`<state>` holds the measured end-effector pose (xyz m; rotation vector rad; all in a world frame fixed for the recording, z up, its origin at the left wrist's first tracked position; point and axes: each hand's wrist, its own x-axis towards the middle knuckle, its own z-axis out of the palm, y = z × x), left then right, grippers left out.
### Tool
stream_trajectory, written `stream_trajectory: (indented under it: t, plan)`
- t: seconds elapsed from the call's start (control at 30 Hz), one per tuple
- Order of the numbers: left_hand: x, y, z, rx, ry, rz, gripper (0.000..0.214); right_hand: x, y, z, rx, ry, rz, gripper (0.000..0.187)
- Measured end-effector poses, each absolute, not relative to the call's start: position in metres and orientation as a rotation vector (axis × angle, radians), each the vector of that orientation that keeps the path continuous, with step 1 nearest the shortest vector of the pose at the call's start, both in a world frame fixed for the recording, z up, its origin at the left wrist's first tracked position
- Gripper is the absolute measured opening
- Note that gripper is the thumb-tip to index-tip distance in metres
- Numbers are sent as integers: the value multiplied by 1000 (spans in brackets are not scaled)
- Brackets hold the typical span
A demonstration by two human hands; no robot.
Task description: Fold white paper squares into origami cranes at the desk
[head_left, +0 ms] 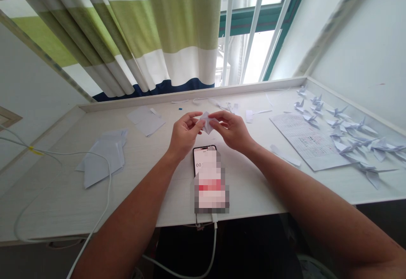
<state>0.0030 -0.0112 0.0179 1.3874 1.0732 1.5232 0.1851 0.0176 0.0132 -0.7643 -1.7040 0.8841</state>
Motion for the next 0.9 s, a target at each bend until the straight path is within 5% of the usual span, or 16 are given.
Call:
stream_trajectory:
  t: [0.9]
  plan:
    - [2, -11, 14, 1616, 1274, 1517, 17, 181, 21, 8, -877, -1703, 891, 14]
